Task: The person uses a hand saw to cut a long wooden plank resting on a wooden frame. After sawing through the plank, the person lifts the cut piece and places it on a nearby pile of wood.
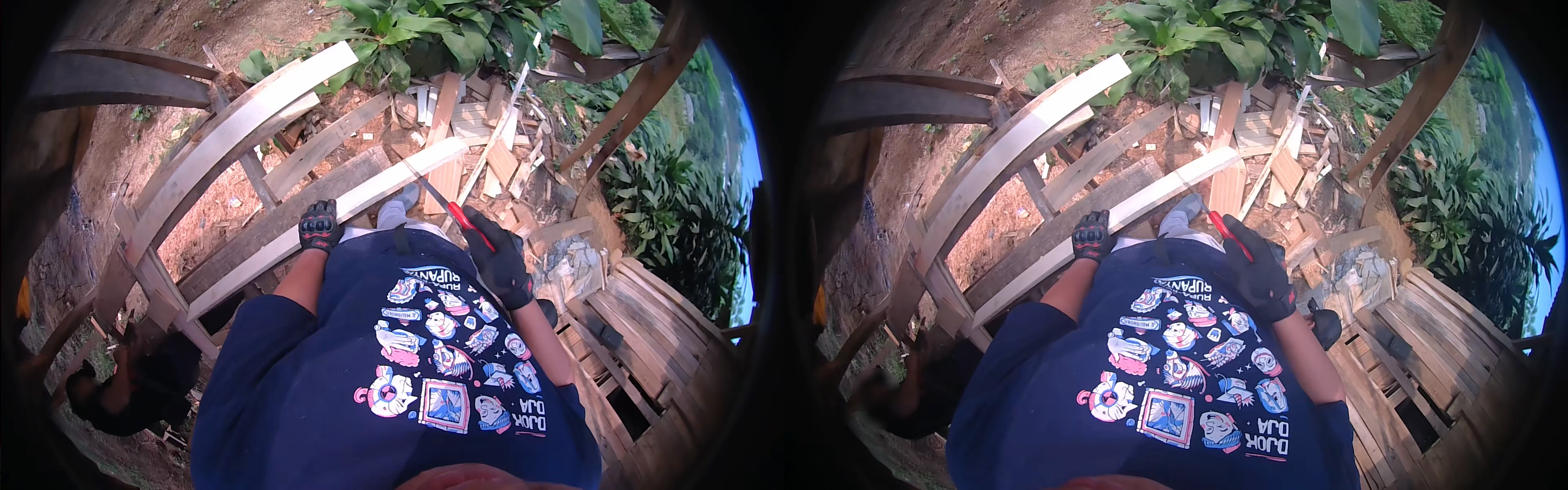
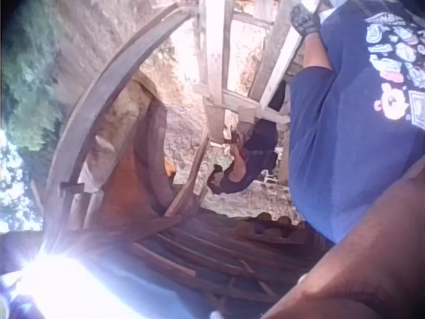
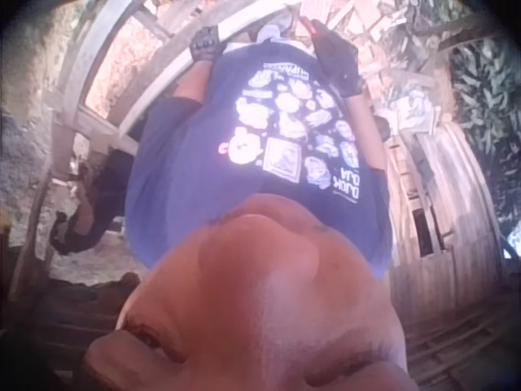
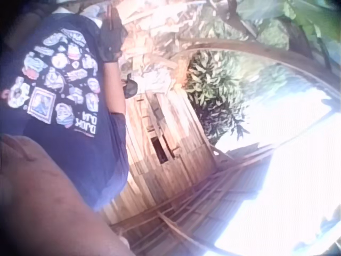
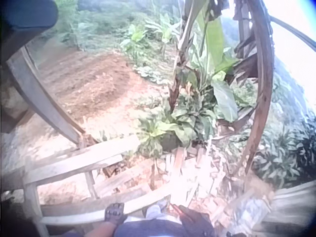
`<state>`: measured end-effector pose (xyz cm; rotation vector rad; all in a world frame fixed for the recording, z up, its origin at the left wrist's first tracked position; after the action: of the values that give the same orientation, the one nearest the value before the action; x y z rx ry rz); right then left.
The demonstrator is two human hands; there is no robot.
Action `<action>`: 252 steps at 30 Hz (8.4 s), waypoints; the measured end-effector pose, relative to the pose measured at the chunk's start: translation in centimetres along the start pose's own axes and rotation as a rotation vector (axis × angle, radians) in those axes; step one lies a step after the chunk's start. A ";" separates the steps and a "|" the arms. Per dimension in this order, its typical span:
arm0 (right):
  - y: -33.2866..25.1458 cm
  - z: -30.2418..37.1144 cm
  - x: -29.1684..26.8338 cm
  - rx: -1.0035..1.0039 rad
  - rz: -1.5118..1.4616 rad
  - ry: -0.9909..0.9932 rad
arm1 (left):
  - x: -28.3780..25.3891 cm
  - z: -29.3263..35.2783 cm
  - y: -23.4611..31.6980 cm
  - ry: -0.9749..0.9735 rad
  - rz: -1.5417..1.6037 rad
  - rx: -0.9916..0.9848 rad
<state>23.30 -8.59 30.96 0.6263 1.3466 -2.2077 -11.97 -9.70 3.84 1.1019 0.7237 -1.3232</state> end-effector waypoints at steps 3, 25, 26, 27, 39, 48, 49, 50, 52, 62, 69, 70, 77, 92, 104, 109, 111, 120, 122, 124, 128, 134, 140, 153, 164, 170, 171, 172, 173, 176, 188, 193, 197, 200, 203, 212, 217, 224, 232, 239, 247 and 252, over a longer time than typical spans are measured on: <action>-1.6 3.7 -3.4 -0.053 0.035 0.010 | -1.0 -0.8 0.4 -0.013 0.005 -0.013; 2.2 2.2 -0.9 -0.107 0.015 0.009 | -1.5 -1.8 0.6 -0.048 0.025 -0.028; 2.2 3.5 -1.9 0.031 -0.047 0.012 | -1.2 -1.9 0.5 -0.034 0.036 -0.018; 2.1 4.4 -2.5 0.013 -0.004 0.009 | -1.2 -1.9 0.4 -0.027 0.029 -0.009; 5.2 -11.7 11.8 -0.179 0.046 0.119 | -0.2 -2.3 0.1 -0.015 0.006 0.026; 5.1 -0.2 1.6 -0.001 -0.179 0.104 | -1.3 -1.7 0.4 -0.027 0.023 0.006; 3.8 1.7 -0.6 0.090 -0.166 0.034 | -1.5 -1.9 0.3 -0.026 0.027 -0.002; 3.2 4.0 -2.3 0.073 -0.135 0.033 | -1.4 -2.0 0.3 -0.034 0.009 0.012; 3.2 5.5 -3.2 0.035 -0.099 0.004 | -0.9 -2.5 0.1 -0.101 -0.008 -0.025; 5.9 -7.7 10.1 -0.360 -0.010 0.141 | -1.6 -2.7 0.3 -0.061 -0.001 0.042; 6.3 -4.3 7.3 -0.158 -0.046 0.142 | -1.3 -2.3 0.4 -0.062 -0.001 0.007; 5.1 -2.4 5.6 -0.083 -0.052 0.153 | -1.3 -2.6 0.3 -0.062 -0.007 0.004; 1.8 5.7 -3.3 0.134 -0.020 0.029 | -1.3 -2.2 0.4 -0.069 -0.002 0.009; 7.4 -10.1 11.5 -0.241 -0.045 0.200 | -1.6 -2.2 0.7 -0.064 -0.019 0.003; 4.1 5.1 -1.9 0.000 -0.055 -0.017 | -1.5 -1.9 0.3 -0.088 -0.004 -0.007; 5.0 -3.2 5.1 -0.255 0.009 0.082 | -0.7 -2.1 0.1 -0.072 -0.024 0.007; 8.2 -8.3 9.7 -0.296 0.081 0.115 | -1.2 -2.6 0.6 -0.050 -0.010 0.022; 8.1 -8.2 10.4 -0.252 -0.059 0.173 | -2.0 -2.3 1.2 -0.095 -0.010 -0.014; 6.3 -5.2 7.9 -0.162 -0.050 0.175 | -2.7 -2.3 1.2 -0.135 -0.039 -0.001; 5.3 -1.2 3.9 -0.053 -0.017 0.107 | -2.8 -2.1 0.8 -0.137 -0.034 -0.011; 4.9 5.3 -1.4 0.121 -0.160 0.014 | -2.2 -2.2 0.8 -0.128 -0.017 -0.010; 5.9 2.8 1.4 -0.165 -0.009 0.105 | -0.9 -2.4 0.0 -0.095 -0.012 0.028; 7.9 -10.4 11.6 -0.234 0.010 0.155 | -2.1 -2.0 1.0 -0.055 0.008 0.039; 9.5 0.1 3.9 -0.014 -0.131 0.333 | -1.7 -2.2 0.5 -0.070 -0.013 0.020; 12.4 4.0 -1.1 0.335 -0.339 0.590 | -2.8 -2.2 1.3 -0.103 -0.042 0.013; 9.5 3.1 -1.5 0.237 -0.114 0.540 | -1.4 -2.0 0.7 -0.104 -0.012 -0.010; 8.0 3.2 -1.7 0.196 -0.159 0.485 | -1.8 -1.9 0.8 -0.083 -0.015 -0.007; 6.4 3.7 -1.9 0.153 -0.205 0.425 | -2.5 -1.7 1.0 -0.078 -0.012 -0.006; 5.6 4.1 -1.6 0.116 -0.254 0.377 | -3.4 -2.1 1.4 -0.072 -0.014 0.008; 1.1 4.4 -2.2 -0.068 -0.069 0.290 | -1.9 -1.9 0.1 0.014 0.045 0.064; -6.0 3.9 -2.9 -0.484 0.339 0.109 | -1.0 -1.0 -0.5 0.084 0.083 0.001; -7.2 1.8 -2.1 -0.510 0.358 0.132 | -0.1 0.5 -3.8 0.135 0.082 -0.094; -8.3 0.8 0.7 -0.584 0.316 0.073 | -0.5 5.2 -9.4 0.080 0.055 -0.301; -10.4 0.9 3.4 -0.651 0.308 0.000 | 0.6 9.2 -12.6 0.079 0.019 -0.376; -11.9 1.1 6.2 -0.685 0.310 -0.063 | 3.1 11.7 -15.5 0.090 -0.010 -0.329; -15.8 2.0 13.2 -0.614 0.338 -0.190 | 1.9 11.5 -17.8 0.004 -0.140 -0.135; -18.1 3.3 15.5 -0.579 0.389 -0.172 | 2.9 11.2 -19.8 0.102 -0.090 -0.075; -16.5 5.6 18.2 -0.403 0.350 -0.055 | 1.3 10.7 -21.8 0.171 0.029 0.085; -15.6 9.3 21.5 -0.189 0.238 0.015 | 1.5 10.7 -22.8 0.234 0.035 0.250; -16.0 10.5 22.1 -0.212 0.284 0.137 | 0.6 10.7 -22.9 0.206 0.025 0.249; -16.8 9.1 20.7 -0.102 0.157 0.142 | 2.7 10.6 -23.4 0.227 0.018 0.250; -13.6 7.0 20.0 -0.381 0.198 0.216 | 1.1 10.6 -22.8 0.157 0.027 0.199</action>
<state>-1.54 -12.59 31.15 0.8264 1.6780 -1.7041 -35.73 -17.58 1.87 1.3827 0.6994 -1.3174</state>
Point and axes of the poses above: each hand's wrist, its own z-axis away from the middle knuckle, its own x-axis out of the palm, y = z × x, the point moved 4 cm from there along -z, towards the middle knuckle, and after that the axes turned 9 degrees about y, right-handed, at the moved point
